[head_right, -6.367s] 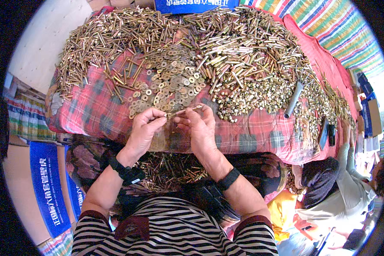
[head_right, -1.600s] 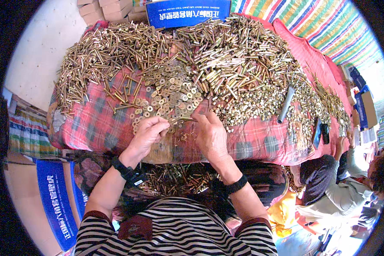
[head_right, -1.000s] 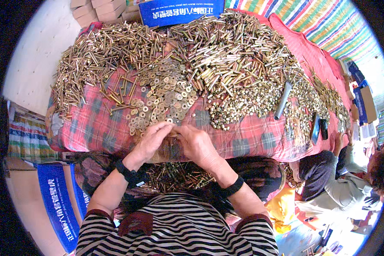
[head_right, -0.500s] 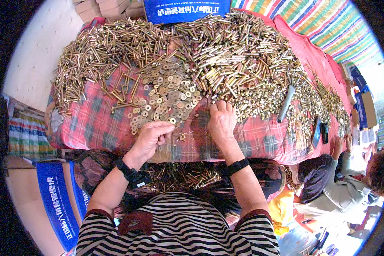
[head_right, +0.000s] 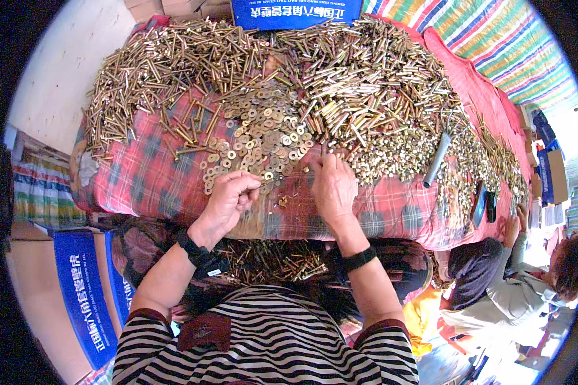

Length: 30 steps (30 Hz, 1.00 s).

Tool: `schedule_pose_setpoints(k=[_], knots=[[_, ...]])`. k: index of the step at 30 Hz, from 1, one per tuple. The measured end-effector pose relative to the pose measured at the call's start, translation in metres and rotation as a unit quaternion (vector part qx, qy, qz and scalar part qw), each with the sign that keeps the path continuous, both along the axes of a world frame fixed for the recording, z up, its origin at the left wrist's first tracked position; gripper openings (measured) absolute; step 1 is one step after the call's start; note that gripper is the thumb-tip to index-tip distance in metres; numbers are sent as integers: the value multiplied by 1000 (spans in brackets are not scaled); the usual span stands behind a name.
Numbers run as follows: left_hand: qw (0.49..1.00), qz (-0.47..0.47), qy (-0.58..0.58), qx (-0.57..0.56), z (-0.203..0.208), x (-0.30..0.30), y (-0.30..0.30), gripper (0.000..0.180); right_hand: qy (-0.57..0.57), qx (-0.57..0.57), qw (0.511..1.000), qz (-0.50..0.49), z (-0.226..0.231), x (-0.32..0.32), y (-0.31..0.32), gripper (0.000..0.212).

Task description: The person is sorting and assembling metal washers onto long bolts on a low table.

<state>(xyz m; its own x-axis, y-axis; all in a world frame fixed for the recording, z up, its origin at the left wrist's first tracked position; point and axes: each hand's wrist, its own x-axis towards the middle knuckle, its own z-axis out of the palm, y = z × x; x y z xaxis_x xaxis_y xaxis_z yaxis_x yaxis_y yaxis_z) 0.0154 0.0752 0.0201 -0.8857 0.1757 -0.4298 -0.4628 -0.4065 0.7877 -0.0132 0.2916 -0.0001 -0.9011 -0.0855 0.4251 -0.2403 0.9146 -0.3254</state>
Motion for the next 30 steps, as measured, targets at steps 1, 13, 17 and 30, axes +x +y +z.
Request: schedule_pose_setpoints(k=[1, 13, 17, 30], knots=[[1000, 0, -8, 3, 2, 0, 1, 7, 0, 1, 1000, 1, 6, 6, -5, 11], [999, -23, -34, 32, 7, 4, 0, 8, -295, -675, 670, 87, 38, 44, -39, 12], [999, -21, -31, 37, 10, 4, -3, 7, -244, -626, 732, 111, 30, 47, -42, 12], [995, -51, 81, -41, 9, 9, -9, 5, -257, -564, 774, 126, 36, 55, -52, 8]])
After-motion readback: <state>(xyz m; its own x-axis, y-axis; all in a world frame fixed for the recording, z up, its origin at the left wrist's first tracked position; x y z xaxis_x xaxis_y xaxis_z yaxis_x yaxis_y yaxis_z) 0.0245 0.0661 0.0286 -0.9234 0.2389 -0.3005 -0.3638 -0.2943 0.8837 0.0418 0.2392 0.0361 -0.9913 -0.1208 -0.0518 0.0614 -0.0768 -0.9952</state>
